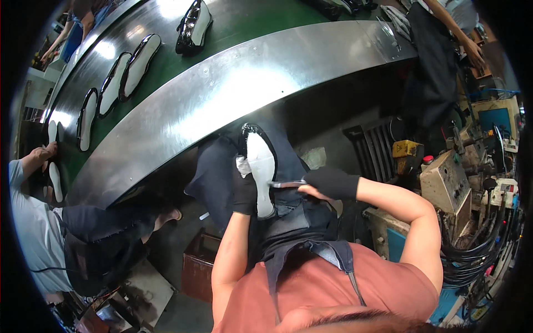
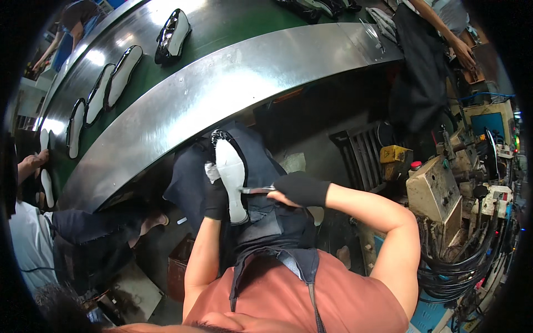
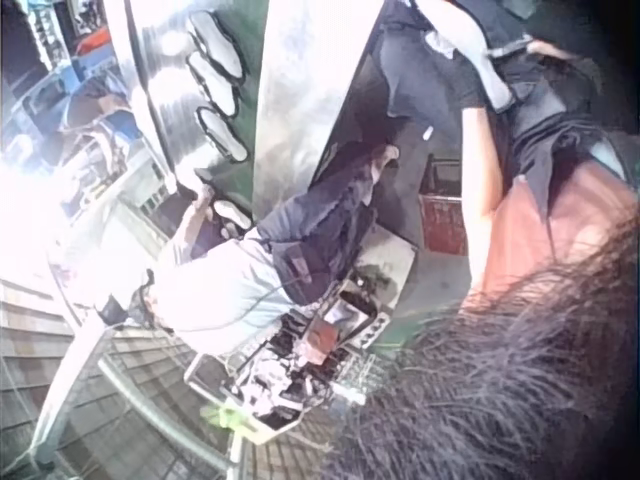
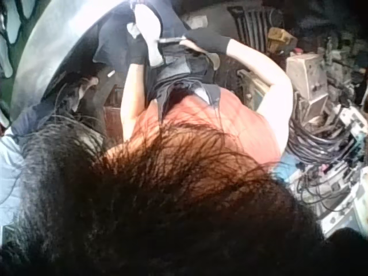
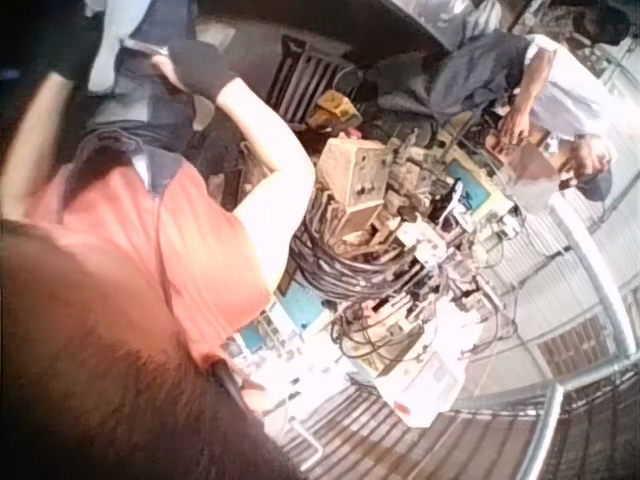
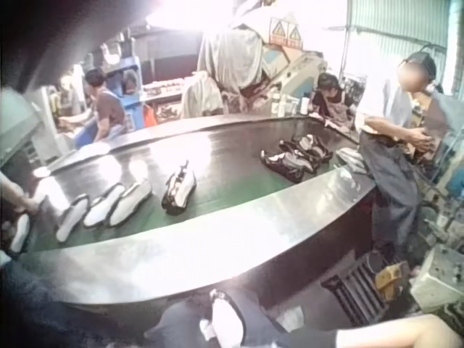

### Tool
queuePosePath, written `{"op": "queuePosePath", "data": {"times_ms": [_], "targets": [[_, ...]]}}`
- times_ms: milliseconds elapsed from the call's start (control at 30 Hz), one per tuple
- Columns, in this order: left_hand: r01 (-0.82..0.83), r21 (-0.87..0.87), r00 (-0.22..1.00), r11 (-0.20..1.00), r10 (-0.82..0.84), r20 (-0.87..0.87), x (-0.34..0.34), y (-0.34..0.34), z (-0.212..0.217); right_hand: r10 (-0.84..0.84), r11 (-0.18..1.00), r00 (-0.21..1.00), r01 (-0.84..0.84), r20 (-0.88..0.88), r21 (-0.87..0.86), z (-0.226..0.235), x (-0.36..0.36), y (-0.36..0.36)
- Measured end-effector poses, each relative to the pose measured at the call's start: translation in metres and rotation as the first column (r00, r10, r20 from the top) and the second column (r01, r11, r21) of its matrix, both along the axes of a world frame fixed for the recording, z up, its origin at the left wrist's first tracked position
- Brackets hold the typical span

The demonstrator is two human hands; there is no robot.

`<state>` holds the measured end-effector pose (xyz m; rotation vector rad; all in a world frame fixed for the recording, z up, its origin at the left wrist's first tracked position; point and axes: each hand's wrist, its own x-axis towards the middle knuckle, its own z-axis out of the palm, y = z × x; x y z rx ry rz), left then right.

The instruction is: The person repeatedly picks up black shoes from a conveyor belt and uses pliers to trim excess material from the white soles. After trimming each shoe, the person places it back on the belt. The process is repeated for multiple shoes throughout the video.

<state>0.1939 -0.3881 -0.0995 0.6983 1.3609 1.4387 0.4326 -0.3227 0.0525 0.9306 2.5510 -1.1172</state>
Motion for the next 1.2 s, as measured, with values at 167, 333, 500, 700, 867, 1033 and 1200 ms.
{"op": "queuePosePath", "data": {"times_ms": [167, 333, 500, 700, 867, 1033, 1200], "targets": [[0.063, 0.048, 0.960, 0.997, -0.048, -0.275, 0.017, 0.014, 0.051, 0.040, 0.997, 0.999, -0.039, -0.009, 0.065, 0.057, -0.019, 0.018], [0.563, -0.471, 0.432, 0.679, -0.728, -0.532, -0.008, 0.027, 0.087, 0.285, 0.926, 0.897, -0.168, -0.337, 0.338, 0.045, -0.058, 0.040], [0.474, -0.102, 0.879, 0.875, -0.476, 0.004, -0.017, -0.009, 0.032, 0.255, 0.895, 0.964, -0.204, -0.080, 0.396, 0.051, -0.065, 0.019], [0.439, 0.000, 0.858, 0.899, -0.419, -0.298, -0.016, -0.004, 0.041, 0.118, 0.976, 0.992, -0.107, -0.050, 0.189, 0.016, -0.047, 0.037], [0.304, 0.017, 0.912, 0.952, -0.286, -0.293, -0.007, 0.002, 0.051, -0.602, 0.757, 0.774, 0.475, -0.196, -0.449, -0.051, 0.002, -0.026], [0.153, 0.169, 0.985, 0.974, -0.164, 0.054, -0.002, 0.078, 0.102, -0.970, 0.241, 0.182, 0.596, -0.163, -0.766, -0.097, -0.005, -0.069], [0.071, 0.391, 0.955, 0.918, -0.176, 0.239, -0.039, 0.230, 0.192, -0.952, 0.251, 0.285, 0.518, -0.112, -0.817, -0.097, -0.006, -0.051]]}}
